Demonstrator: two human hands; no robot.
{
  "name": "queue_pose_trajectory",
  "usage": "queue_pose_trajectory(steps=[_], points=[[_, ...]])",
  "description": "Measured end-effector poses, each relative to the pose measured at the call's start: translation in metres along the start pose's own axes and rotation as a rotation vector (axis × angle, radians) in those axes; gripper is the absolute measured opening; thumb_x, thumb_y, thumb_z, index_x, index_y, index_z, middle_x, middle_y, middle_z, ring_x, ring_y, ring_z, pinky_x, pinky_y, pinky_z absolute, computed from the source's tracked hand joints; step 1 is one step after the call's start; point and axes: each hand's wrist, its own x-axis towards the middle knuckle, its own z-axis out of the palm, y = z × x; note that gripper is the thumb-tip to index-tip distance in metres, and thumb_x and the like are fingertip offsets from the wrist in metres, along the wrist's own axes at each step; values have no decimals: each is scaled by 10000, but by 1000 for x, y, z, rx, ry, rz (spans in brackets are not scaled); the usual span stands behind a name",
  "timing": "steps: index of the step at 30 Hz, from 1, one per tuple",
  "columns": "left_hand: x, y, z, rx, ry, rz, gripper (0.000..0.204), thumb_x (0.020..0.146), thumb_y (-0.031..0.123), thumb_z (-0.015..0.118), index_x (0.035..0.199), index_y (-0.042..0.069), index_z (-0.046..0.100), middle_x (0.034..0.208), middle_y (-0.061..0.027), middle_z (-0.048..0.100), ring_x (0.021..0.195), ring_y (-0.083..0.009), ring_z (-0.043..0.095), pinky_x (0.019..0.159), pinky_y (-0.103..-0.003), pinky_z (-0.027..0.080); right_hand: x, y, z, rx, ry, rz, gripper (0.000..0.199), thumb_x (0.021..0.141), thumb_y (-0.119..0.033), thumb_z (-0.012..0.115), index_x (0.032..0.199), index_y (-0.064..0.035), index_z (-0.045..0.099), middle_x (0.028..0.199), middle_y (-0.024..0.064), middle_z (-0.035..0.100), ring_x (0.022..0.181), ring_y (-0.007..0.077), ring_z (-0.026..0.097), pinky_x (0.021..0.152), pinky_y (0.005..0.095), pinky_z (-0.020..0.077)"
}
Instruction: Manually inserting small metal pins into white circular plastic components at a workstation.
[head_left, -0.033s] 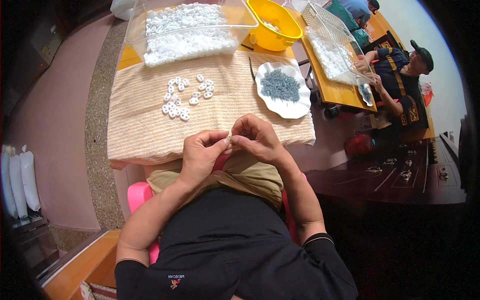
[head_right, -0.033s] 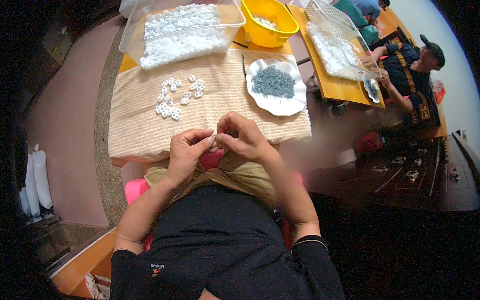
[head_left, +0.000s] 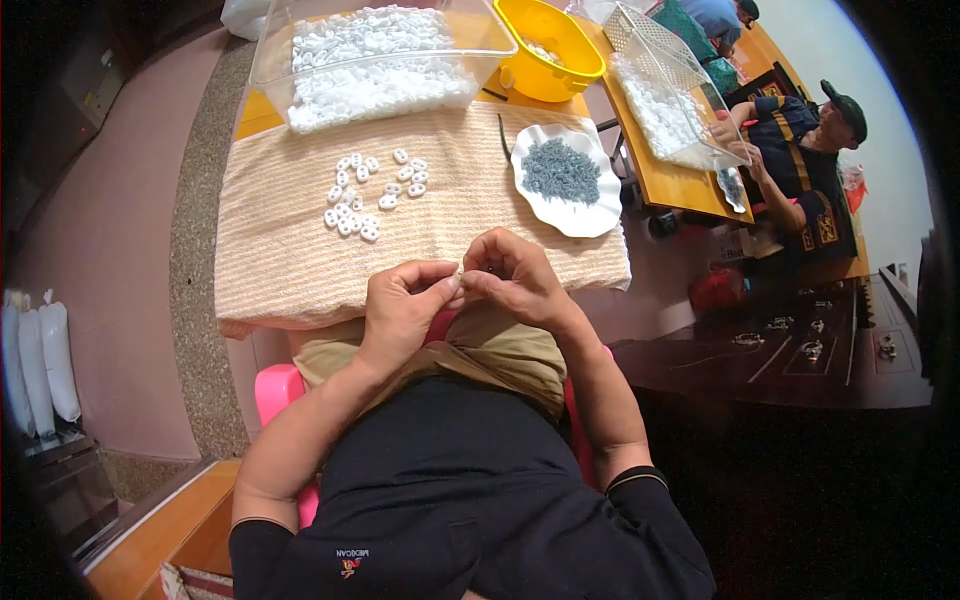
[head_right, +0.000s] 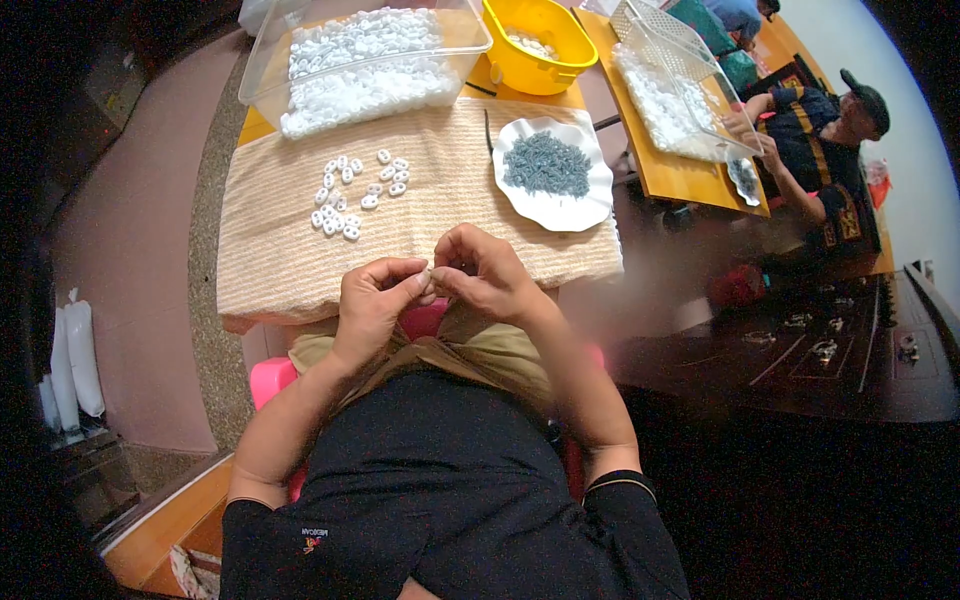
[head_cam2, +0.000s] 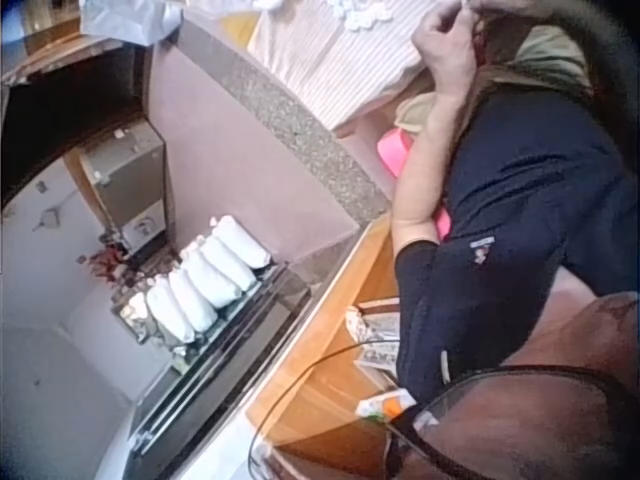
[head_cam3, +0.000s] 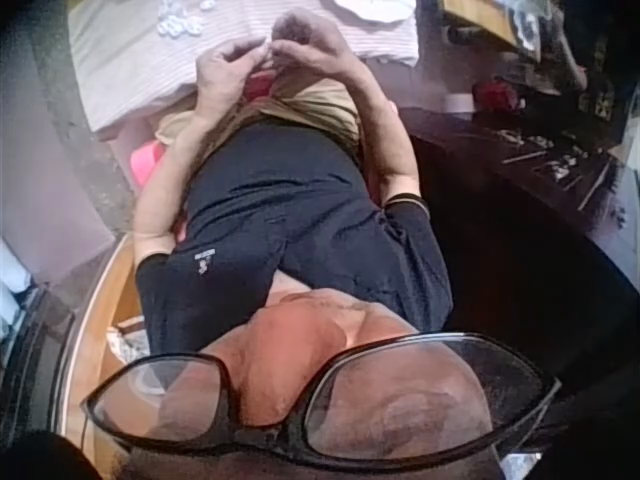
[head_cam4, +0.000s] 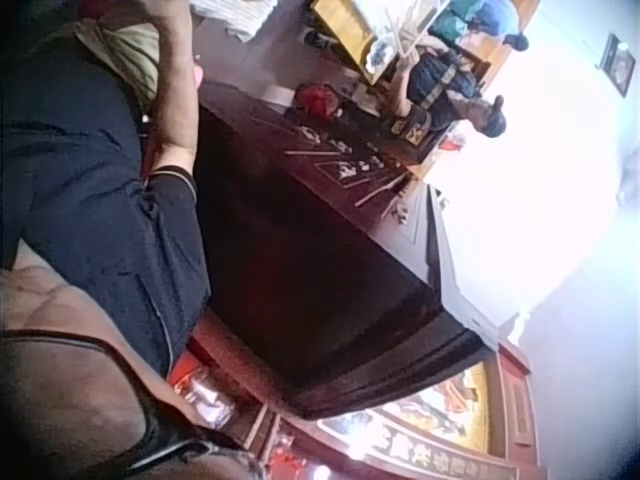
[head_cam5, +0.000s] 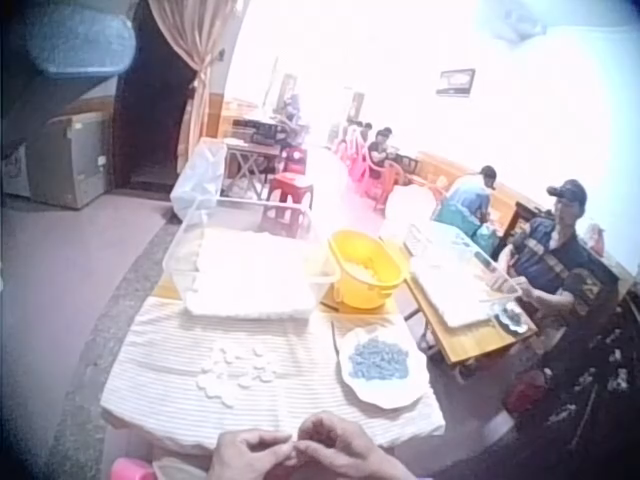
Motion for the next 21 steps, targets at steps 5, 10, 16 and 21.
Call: queue_pose_trajectory(steps=[5, 10, 16, 21], points=[[1, 1, -1, -41, -22, -24, 199, 873, 49, 648, 1035, -68, 641, 869, -98, 687, 755, -115, 653, 705, -222, 551, 1, -6, 0, 176, -21, 31, 148, 878, 14, 622, 989, -1, 525, 863, 14, 581, 760, 55, 565, 665, 190, 478], [2, 0, -2, -23, -29, -30, 200, 874, 50, 647, 1040, -63, 642, 876, -99, 687, 758, -117, 654, 712, -223, 552, 0, -8, 0, 104, -21, 15, 151, 870, 32, 618, 987, 4, 526, 854, 22, 588, 750, 55, 567, 657, 193, 481], [2, 0, -2, -57, -34, -57, 203, 870, 40, 646, 1045, -62, 639, 887, -102, 685, 761, -120, 655, 720, -225, 553, 0, -5, -2, 100, -29, 31, 156, 858, 48, 621, 951, 4, 504, 879, 39, 590, 760, 59, 564, 671, 202, 484], [2, 0, -2, -129, -56, -98, 205, 868, 28, 641, 1049, -67, 628, 886, -106, 679, 766, -131, 655, 726, -231, 555, 0, -7, -3, 114, -55, 16, 172, 857, 57, 612, 933, -5, 470, 906, 56, 586, 789, 69, 561, 696, 214, 487]])
